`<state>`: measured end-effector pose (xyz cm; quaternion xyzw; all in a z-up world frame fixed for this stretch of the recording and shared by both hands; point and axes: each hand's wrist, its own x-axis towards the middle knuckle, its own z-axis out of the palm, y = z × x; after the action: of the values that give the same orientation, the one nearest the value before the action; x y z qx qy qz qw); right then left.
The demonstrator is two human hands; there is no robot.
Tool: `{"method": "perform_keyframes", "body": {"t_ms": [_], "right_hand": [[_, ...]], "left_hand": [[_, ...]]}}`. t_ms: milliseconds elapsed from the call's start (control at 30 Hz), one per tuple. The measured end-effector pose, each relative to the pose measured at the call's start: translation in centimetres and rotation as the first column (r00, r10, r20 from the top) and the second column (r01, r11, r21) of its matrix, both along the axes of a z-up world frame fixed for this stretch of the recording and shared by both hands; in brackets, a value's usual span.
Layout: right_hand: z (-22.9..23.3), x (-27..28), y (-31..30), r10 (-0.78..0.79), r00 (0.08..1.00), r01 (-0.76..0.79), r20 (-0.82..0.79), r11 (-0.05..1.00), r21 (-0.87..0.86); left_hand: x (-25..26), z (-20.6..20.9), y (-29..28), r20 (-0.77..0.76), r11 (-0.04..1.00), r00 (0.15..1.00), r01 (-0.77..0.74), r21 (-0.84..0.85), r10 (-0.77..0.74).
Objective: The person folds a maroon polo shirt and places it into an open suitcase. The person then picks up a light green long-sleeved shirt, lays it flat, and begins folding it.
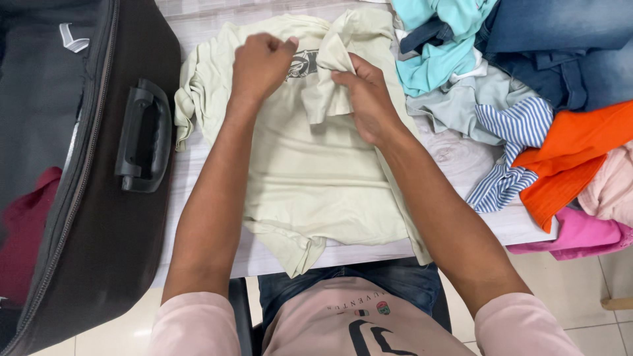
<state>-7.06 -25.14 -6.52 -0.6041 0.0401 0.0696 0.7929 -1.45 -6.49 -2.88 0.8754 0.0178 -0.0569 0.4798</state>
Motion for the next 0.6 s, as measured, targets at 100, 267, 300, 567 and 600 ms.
{"method": "perform_keyframes", "body": {"t_ms": [100, 267, 300, 567, 600], "right_hand": [[0.8, -0.4, -0.8, 0.046, 0.984, -0.010, -0.173, 0.980, 0.198], [1.2, -1.6, -1.9, 0.071, 0.974, 0.015, -0.214, 0.927, 0.375], [1.0, -2.1, -2.2, 0.062, 0.976, 0.021, -0.209, 0.928, 0.372], [-0.8, -7.6, -5.5, -0.030, 0.972, 0.005, -0.231, 0.994, -0.109], [-0.8, -8.0, -5.8, -0.034, 0.972, -0.004, -0.231, 0.987, -0.162]], "left_hand": [[0.2, -2.2, 0.0, -0.478, 0.918, 0.846, 0.032, -0.396, -0.235], [0.9, -5.9, -3.7, -0.327, 0.527, 0.800, -0.016, -0.850, -0.503], [1.4, -6.3, -4.3, -0.317, 0.528, 0.835, -0.038, -0.849, -0.450], [1.7, -8.4, -5.9, -0.210, 0.792, 0.978, -0.118, -0.599, -0.013], [1.6, -8.6, -5.9, -0.196, 0.810, 0.981, -0.110, -0.576, -0.006]]}}
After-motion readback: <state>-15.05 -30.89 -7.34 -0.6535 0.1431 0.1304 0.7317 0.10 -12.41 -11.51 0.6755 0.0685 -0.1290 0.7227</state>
